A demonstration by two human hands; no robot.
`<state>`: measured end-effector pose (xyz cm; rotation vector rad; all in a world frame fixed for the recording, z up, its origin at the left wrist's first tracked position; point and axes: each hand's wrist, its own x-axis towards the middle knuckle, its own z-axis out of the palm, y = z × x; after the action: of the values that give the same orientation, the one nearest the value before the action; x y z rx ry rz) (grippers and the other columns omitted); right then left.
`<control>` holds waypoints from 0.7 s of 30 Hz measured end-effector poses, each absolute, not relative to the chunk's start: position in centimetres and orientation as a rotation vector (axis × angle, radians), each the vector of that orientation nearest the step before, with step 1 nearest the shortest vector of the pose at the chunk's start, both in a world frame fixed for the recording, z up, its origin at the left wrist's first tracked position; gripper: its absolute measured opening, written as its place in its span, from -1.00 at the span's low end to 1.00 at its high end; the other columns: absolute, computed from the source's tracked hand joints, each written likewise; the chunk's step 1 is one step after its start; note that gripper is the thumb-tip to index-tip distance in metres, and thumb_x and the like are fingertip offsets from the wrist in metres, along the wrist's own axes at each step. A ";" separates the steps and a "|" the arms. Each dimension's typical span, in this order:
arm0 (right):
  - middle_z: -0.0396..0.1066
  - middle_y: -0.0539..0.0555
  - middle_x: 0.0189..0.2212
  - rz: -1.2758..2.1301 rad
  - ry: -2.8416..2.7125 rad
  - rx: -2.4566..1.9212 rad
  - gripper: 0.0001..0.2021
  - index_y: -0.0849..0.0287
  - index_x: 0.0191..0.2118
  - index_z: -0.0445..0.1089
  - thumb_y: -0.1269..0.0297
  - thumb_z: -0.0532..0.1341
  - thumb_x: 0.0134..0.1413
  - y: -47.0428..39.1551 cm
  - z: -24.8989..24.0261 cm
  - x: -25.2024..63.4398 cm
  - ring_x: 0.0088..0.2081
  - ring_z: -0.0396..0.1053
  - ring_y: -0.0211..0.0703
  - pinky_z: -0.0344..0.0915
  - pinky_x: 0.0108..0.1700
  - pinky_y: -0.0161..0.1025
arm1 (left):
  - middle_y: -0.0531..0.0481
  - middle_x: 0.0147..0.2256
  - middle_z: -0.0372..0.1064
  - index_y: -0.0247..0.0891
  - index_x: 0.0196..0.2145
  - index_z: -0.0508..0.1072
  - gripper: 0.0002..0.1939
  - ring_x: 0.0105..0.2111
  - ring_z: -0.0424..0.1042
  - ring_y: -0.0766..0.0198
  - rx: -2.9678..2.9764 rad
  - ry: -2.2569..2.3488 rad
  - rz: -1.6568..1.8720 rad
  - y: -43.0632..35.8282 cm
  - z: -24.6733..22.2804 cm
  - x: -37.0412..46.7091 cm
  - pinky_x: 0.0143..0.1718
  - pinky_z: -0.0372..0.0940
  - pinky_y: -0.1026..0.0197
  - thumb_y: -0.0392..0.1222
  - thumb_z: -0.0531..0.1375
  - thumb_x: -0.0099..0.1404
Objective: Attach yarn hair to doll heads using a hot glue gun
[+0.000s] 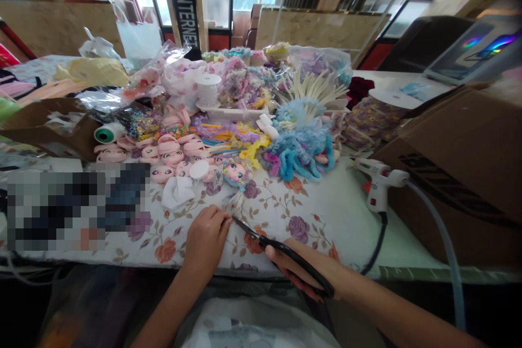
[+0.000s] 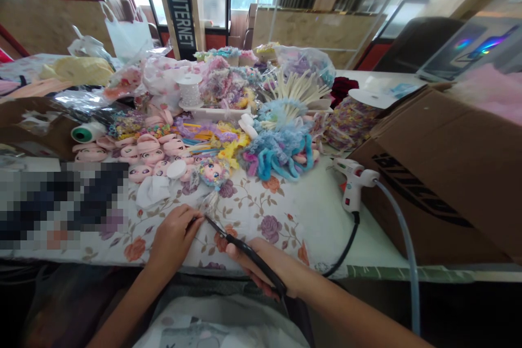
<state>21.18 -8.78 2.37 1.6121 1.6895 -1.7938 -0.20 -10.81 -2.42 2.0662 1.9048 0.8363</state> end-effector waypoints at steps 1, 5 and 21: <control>0.06 -0.17 -0.81 -1.799 1.697 1.607 -0.45 0.14 -0.56 0.09 -0.28 -0.04 0.11 -8.8 2.4 21.2 -0.82 0.01 -0.45 -0.07 -0.83 -0.50 | -0.03 -0.37 0.37 -0.24 -0.35 0.43 -0.85 -0.29 0.38 0.16 2.064 1.903 0.828 -10.8 -2.4 -0.2 -0.25 0.27 0.14 -0.26 0.07 0.33; 0.05 -0.16 -0.80 -1.863 1.718 1.573 -0.38 0.15 -0.58 0.10 -0.37 -0.10 0.04 -8.8 2.7 21.4 -0.81 0.01 -0.47 -0.06 -0.81 -0.50 | -0.04 -0.35 0.36 -0.25 -0.35 0.42 -0.84 -0.27 0.36 0.15 2.052 1.887 0.797 -10.8 -2.3 -0.2 -0.23 0.26 0.13 -0.27 0.06 0.34; 0.07 -0.15 -0.76 -1.925 1.758 1.442 -0.36 0.14 -0.52 0.14 -0.45 -0.08 -0.06 -8.7 3.0 23.1 -0.77 0.00 -0.45 -0.06 -0.76 -0.47 | -0.05 -0.24 0.41 -0.18 -0.27 0.48 -0.83 -0.20 0.39 0.21 1.998 1.517 0.796 -10.9 -1.7 -3.3 -0.15 0.30 0.18 -0.30 0.09 0.30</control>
<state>23.10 -8.66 2.96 1.4419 1.7577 -1.9248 -3.33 -10.89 -1.75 1.9980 1.5166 0.7955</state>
